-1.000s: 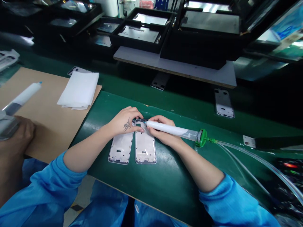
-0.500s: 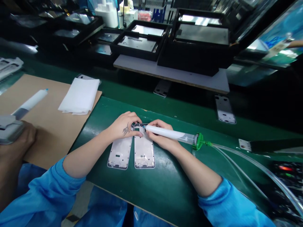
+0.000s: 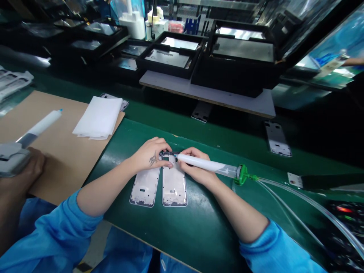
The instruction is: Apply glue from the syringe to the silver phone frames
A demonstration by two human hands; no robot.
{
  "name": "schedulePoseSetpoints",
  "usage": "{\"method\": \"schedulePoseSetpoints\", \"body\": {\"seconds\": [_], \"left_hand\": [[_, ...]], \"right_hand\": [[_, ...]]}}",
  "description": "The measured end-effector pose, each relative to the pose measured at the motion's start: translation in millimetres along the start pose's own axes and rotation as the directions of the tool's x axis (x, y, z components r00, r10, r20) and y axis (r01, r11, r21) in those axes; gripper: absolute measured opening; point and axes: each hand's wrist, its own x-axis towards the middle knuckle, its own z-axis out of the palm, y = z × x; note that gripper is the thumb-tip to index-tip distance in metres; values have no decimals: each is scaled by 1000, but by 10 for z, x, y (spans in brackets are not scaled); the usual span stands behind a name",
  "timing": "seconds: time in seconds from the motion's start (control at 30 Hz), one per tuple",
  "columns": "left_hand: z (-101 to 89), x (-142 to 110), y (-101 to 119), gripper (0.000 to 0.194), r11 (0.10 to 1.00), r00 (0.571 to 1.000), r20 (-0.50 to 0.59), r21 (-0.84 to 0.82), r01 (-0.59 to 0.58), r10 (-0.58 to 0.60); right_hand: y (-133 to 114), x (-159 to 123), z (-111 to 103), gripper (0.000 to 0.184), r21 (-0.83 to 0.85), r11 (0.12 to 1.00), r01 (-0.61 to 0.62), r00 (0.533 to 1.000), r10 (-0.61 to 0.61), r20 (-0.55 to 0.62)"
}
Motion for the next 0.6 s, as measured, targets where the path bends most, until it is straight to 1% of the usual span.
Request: {"method": "schedulePoseSetpoints", "body": {"seconds": [0.6], "left_hand": [[-7, 0, 9, 62, 1000, 1000, -10, 30, -7, 8]], "right_hand": [[-8, 0, -2, 20, 2, 1000, 7, 1000, -7, 9]]}}
